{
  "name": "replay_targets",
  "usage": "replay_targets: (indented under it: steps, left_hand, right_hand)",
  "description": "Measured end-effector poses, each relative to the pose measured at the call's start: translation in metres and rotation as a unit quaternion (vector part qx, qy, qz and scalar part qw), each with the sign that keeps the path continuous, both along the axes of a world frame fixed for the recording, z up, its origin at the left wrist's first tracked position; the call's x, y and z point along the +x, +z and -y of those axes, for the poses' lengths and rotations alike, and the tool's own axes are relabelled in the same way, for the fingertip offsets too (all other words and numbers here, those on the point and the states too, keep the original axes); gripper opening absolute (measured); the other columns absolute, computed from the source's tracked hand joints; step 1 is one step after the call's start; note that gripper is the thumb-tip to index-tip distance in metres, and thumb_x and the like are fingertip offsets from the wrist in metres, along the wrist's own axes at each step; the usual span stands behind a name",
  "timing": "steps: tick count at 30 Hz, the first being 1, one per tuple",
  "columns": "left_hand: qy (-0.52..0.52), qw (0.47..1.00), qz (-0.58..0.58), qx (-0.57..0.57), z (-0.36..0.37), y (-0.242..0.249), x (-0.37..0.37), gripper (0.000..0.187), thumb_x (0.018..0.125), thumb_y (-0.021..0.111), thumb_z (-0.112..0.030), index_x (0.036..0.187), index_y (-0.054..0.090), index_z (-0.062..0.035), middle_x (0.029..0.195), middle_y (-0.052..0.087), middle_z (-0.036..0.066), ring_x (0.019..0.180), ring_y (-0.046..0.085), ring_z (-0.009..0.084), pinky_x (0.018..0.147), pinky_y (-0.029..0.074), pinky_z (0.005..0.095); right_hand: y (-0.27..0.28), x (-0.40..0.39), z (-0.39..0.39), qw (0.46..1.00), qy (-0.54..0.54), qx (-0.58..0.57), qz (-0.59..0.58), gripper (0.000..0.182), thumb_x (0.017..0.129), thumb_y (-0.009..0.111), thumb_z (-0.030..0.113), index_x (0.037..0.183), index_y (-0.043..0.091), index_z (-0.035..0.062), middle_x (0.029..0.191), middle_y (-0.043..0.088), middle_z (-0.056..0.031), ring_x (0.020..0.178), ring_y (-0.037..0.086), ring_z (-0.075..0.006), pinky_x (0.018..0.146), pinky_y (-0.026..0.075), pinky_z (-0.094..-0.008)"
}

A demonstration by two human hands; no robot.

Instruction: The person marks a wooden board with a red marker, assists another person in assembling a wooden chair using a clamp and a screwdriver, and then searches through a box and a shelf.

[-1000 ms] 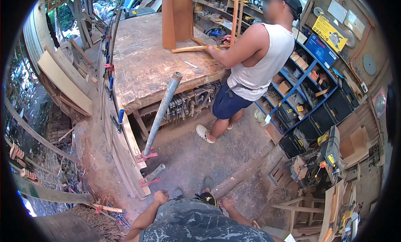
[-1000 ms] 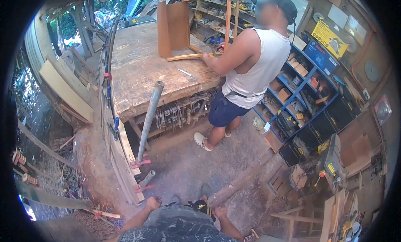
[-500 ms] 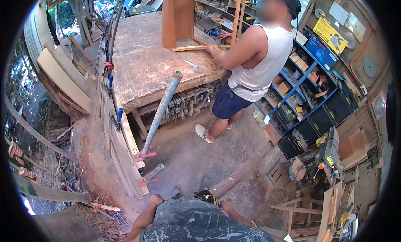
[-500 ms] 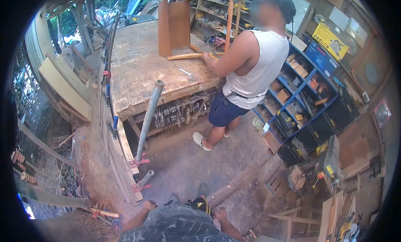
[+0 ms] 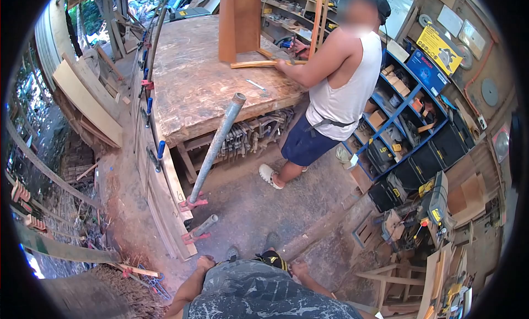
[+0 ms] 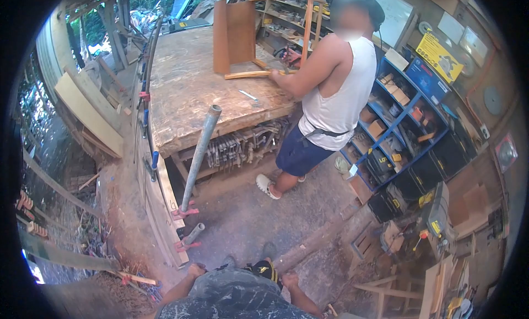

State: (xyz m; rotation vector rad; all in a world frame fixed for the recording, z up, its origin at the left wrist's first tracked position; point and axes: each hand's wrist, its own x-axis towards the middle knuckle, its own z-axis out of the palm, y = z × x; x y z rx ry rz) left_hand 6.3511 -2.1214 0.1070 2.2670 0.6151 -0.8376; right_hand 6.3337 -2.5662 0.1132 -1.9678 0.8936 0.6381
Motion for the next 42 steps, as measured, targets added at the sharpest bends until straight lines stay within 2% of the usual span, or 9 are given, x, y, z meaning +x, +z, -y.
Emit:
replay_targets:
  steps: [4, 7, 16, 19, 29, 31, 34, 37, 42]
  left_hand:
    - [0.015, 1.000, -0.005, -0.007, 0.000, 0.007, 0.001, 0.036, 0.072, 0.060, -0.024, 0.105, 0.070, -0.0133, 0.112, 0.064, 0.017, 0.108, 0.061, 0.0291, 0.097, 0.045, 0.0330]
    - [0.009, 1.000, 0.005, -0.009, -0.002, -0.006, 0.000, 0.036, 0.071, 0.060, -0.024, 0.104, 0.071, -0.0136, 0.111, 0.065, 0.017, 0.108, 0.061, 0.0291, 0.097, 0.045, 0.0327]
    - [-0.016, 1.000, 0.021, 0.000, -0.002, -0.015, 0.004, 0.036, 0.069, 0.059, -0.021, 0.101, 0.071, -0.0120, 0.109, 0.065, 0.017, 0.107, 0.061, 0.0289, 0.097, 0.045, 0.0333]
    - [-0.023, 1.000, 0.021, 0.002, -0.001, -0.007, 0.005, 0.036, 0.070, 0.059, -0.021, 0.102, 0.071, -0.0122, 0.110, 0.065, 0.017, 0.107, 0.061, 0.0286, 0.097, 0.045, 0.0331]
    - [-0.012, 1.000, 0.015, 0.001, -0.002, -0.003, 0.004, 0.035, 0.070, 0.059, -0.021, 0.102, 0.071, -0.0119, 0.110, 0.065, 0.015, 0.106, 0.062, 0.0273, 0.096, 0.046, 0.0322]
    - [-0.019, 1.000, 0.018, 0.001, -0.004, -0.008, 0.004, 0.035, 0.070, 0.059, -0.020, 0.102, 0.071, -0.0122, 0.110, 0.066, 0.015, 0.106, 0.062, 0.0271, 0.097, 0.046, 0.0319]
    - [-0.006, 1.000, 0.011, -0.006, -0.006, -0.014, 0.003, 0.035, 0.070, 0.059, -0.020, 0.102, 0.071, -0.0126, 0.110, 0.066, 0.015, 0.107, 0.062, 0.0271, 0.097, 0.045, 0.0316]
    - [-0.005, 1.000, 0.005, -0.002, -0.003, -0.003, 0.005, 0.036, 0.069, 0.059, -0.020, 0.102, 0.071, -0.0122, 0.110, 0.065, 0.016, 0.107, 0.062, 0.0273, 0.097, 0.045, 0.0316]
    - [-0.011, 1.000, 0.017, 0.000, -0.003, 0.000, 0.004, 0.035, 0.070, 0.060, -0.020, 0.102, 0.071, -0.0126, 0.109, 0.066, 0.016, 0.106, 0.062, 0.0280, 0.096, 0.046, 0.0321]
  right_hand:
    - [-0.012, -0.004, 0.003, 1.000, -0.003, 0.004, 0.010, 0.054, 0.084, 0.060, 0.018, 0.130, 0.042, -0.0035, 0.090, 0.069, -0.0158, 0.069, 0.067, -0.0220, 0.064, 0.054, -0.0302]
    - [-0.012, -0.006, 0.001, 1.000, -0.011, -0.008, 0.014, 0.052, 0.084, 0.060, 0.020, 0.128, 0.044, -0.0034, 0.090, 0.069, -0.0155, 0.071, 0.067, -0.0208, 0.064, 0.053, -0.0300]
    - [0.058, 0.001, -0.023, 0.998, -0.006, -0.068, 0.004, 0.054, 0.080, 0.063, 0.024, 0.125, 0.048, -0.0019, 0.085, 0.070, -0.0123, 0.070, 0.068, -0.0194, 0.067, 0.053, -0.0284]
    - [-0.022, -0.013, 0.002, 0.994, 0.012, -0.094, 0.054, 0.054, 0.080, 0.063, 0.023, 0.125, 0.049, -0.0017, 0.085, 0.070, -0.0128, 0.070, 0.068, -0.0195, 0.065, 0.053, -0.0288]
    - [-0.015, -0.012, -0.002, 0.998, -0.010, -0.058, 0.037, 0.055, 0.079, 0.065, 0.022, 0.126, 0.048, -0.0027, 0.085, 0.070, -0.0136, 0.069, 0.069, -0.0199, 0.065, 0.054, -0.0293]
    - [-0.016, -0.013, -0.004, 0.993, 0.016, -0.106, 0.054, 0.055, 0.078, 0.065, 0.023, 0.125, 0.049, -0.0025, 0.086, 0.071, -0.0139, 0.069, 0.069, -0.0197, 0.067, 0.054, -0.0290]
    - [0.018, -0.009, -0.016, 0.995, 0.002, -0.096, 0.036, 0.055, 0.078, 0.066, 0.024, 0.124, 0.050, -0.0021, 0.087, 0.071, -0.0135, 0.068, 0.069, -0.0193, 0.068, 0.054, -0.0283]
    - [-0.035, -0.017, -0.001, 0.987, 0.019, -0.139, 0.076, 0.055, 0.078, 0.066, 0.025, 0.123, 0.051, -0.0015, 0.086, 0.071, -0.0126, 0.068, 0.069, -0.0191, 0.069, 0.053, -0.0282]
    - [-0.045, -0.021, 0.002, 0.982, 0.037, -0.164, 0.089, 0.055, 0.077, 0.065, 0.027, 0.123, 0.052, -0.0012, 0.083, 0.071, -0.0123, 0.066, 0.068, -0.0187, 0.067, 0.053, -0.0287]
